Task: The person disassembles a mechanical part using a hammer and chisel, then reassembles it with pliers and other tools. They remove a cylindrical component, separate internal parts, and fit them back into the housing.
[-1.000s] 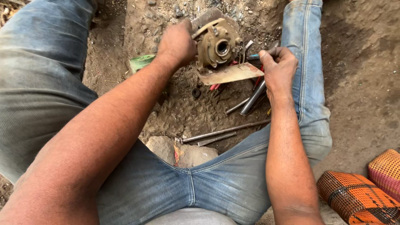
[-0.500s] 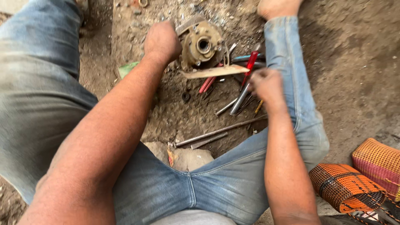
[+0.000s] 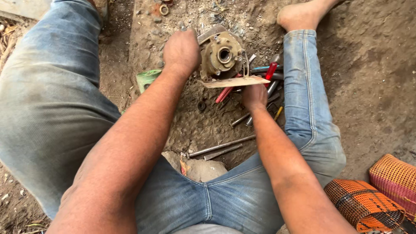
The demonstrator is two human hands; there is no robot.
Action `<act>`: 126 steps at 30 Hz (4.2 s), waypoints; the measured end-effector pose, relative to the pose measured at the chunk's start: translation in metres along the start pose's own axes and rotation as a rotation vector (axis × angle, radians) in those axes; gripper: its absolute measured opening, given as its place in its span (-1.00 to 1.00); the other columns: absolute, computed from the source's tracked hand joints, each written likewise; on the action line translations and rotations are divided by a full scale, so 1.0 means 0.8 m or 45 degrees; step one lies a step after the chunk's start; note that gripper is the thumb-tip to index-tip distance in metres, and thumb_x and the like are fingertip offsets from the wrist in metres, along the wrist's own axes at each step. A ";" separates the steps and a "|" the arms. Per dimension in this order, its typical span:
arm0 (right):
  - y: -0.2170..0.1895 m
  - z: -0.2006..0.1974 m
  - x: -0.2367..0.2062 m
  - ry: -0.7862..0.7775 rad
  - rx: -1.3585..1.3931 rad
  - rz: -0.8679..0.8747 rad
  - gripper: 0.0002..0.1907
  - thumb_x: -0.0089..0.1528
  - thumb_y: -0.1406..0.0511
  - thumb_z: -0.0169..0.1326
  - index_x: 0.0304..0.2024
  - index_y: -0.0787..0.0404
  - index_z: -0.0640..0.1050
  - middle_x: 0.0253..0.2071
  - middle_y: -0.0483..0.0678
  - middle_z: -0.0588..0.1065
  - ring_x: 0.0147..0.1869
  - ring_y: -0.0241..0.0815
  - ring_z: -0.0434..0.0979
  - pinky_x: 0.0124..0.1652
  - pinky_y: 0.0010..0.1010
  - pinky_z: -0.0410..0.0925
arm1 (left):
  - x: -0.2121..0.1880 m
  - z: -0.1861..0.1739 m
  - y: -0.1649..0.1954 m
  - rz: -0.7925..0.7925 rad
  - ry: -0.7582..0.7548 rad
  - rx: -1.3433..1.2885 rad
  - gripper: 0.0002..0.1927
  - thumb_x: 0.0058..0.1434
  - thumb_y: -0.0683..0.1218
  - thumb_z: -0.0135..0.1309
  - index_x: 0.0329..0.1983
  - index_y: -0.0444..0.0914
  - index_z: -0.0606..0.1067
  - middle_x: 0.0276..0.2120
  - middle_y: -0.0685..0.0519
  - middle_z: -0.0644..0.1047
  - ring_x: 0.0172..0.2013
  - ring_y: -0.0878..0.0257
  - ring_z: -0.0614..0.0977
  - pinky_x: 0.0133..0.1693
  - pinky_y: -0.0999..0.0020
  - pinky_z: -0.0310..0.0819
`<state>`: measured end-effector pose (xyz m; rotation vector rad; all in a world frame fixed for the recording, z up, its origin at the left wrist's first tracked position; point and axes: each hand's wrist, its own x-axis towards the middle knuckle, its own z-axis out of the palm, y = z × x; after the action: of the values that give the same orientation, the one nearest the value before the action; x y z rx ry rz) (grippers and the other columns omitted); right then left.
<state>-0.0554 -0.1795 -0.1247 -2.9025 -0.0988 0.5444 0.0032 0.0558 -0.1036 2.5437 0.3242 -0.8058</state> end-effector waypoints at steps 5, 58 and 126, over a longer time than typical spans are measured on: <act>0.016 0.014 0.006 0.044 -0.213 0.051 -0.81 0.23 0.46 0.09 -0.15 0.16 0.62 -0.17 0.14 0.60 -0.10 0.21 0.63 -0.11 -0.03 0.48 | -0.008 -0.008 0.001 0.051 0.023 0.008 -0.78 0.24 -0.11 0.24 -0.12 -0.28 0.52 -0.33 -0.11 0.56 -0.31 0.19 0.64 -0.31 0.17 0.68; 0.006 -0.068 -0.026 -0.073 1.898 0.020 -0.71 0.36 0.17 0.08 -0.06 0.25 0.41 -0.18 -0.02 0.58 -0.06 -0.13 0.69 -0.08 -0.26 0.65 | 0.010 0.020 0.077 0.609 -0.030 -1.082 -0.73 0.38 0.04 0.12 -0.16 -0.27 0.54 -0.37 0.02 0.67 -0.38 0.33 0.74 -0.30 0.36 0.72; -0.001 -0.035 -0.061 -0.637 1.109 1.398 -0.77 0.42 0.31 -0.13 0.02 0.35 0.42 -0.44 -0.02 0.41 -0.53 -0.26 0.33 -0.56 -0.40 0.35 | -0.005 0.011 0.066 0.816 0.107 -0.420 -0.78 0.30 -0.16 0.17 0.01 -0.21 0.54 -0.23 -0.12 0.62 -0.19 -0.01 0.66 -0.08 0.04 0.54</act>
<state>-0.0909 -0.1885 -0.0815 -1.6971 1.3310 1.0779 0.0142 0.0050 -0.0896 2.1668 -0.3041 -0.3612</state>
